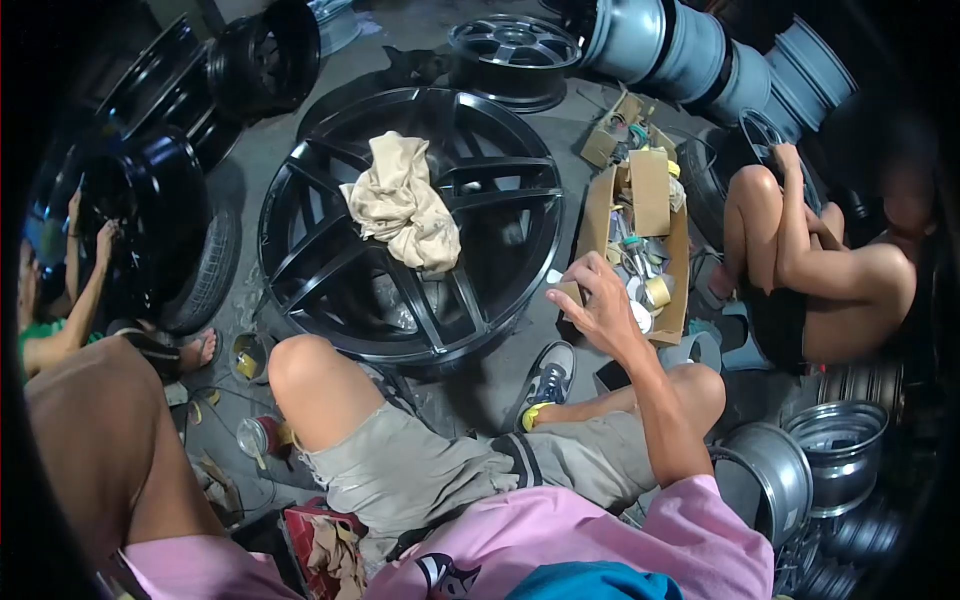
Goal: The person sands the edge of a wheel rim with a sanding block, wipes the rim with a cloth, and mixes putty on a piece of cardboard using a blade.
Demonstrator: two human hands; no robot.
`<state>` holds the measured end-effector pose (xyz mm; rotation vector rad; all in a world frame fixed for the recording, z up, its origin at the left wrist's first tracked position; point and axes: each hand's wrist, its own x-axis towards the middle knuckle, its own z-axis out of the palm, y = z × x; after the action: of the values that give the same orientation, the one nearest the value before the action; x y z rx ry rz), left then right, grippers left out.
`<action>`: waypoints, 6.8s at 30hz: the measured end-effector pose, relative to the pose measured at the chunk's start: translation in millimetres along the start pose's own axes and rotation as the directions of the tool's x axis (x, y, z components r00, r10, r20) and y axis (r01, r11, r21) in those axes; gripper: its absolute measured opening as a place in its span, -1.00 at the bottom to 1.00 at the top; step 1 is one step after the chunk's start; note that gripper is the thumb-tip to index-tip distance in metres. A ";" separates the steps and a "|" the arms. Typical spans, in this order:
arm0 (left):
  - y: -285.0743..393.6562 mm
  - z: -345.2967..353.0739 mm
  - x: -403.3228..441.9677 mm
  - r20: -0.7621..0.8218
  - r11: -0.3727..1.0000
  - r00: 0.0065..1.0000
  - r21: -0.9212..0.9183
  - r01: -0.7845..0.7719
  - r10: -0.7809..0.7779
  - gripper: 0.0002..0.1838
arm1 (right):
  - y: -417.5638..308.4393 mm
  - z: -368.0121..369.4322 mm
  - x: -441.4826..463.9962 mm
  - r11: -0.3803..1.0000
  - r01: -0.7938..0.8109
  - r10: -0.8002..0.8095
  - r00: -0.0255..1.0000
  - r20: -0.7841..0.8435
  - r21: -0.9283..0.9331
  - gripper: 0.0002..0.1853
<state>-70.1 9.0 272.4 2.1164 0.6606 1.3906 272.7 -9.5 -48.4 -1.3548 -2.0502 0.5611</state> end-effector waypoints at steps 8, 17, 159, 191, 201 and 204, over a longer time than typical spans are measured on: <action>-7.7 11.1 -17.4 -0.023 0.995 0.995 0.015 0.102 -0.101 -0.70 | -4.3 -12.0 -11.0 0.996 -0.067 0.073 0.991 -0.111 0.053 -0.66; -23.2 28.0 -29.7 -0.054 0.986 0.985 0.039 0.164 -0.162 -0.72 | 12.6 -6.5 -9.8 0.913 -0.172 0.215 0.974 -0.077 0.370 -0.77; -156.0 197.7 -161.8 0.501 0.730 0.760 0.681 -0.051 -0.414 -0.48 | 0.8 0.9 9.5 0.909 0.243 -0.247 0.969 0.033 -0.339 -0.28; -154.4 195.6 -161.3 0.510 0.731 0.740 0.681 -0.038 -0.437 -0.47 | 4.4 29.5 -1.7 0.951 0.164 -0.219 0.956 -0.197 -0.263 -0.50; -154.1 194.7 -161.5 0.517 0.730 0.739 0.681 -0.049 -0.432 -0.48 | 9.1 43.5 -2.2 0.971 0.096 -0.165 0.930 -0.329 -0.217 -0.55; -156.3 193.0 -160.5 0.510 0.742 0.745 0.670 -0.029 -0.431 -0.47 | 7.0 51.3 -12.9 0.995 0.056 -0.081 0.940 -0.330 -0.085 -0.53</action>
<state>34.2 -8.0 -3.8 2.6964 1.1491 0.2051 245.6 -19.4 -93.3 -1.3137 -1.8455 0.2072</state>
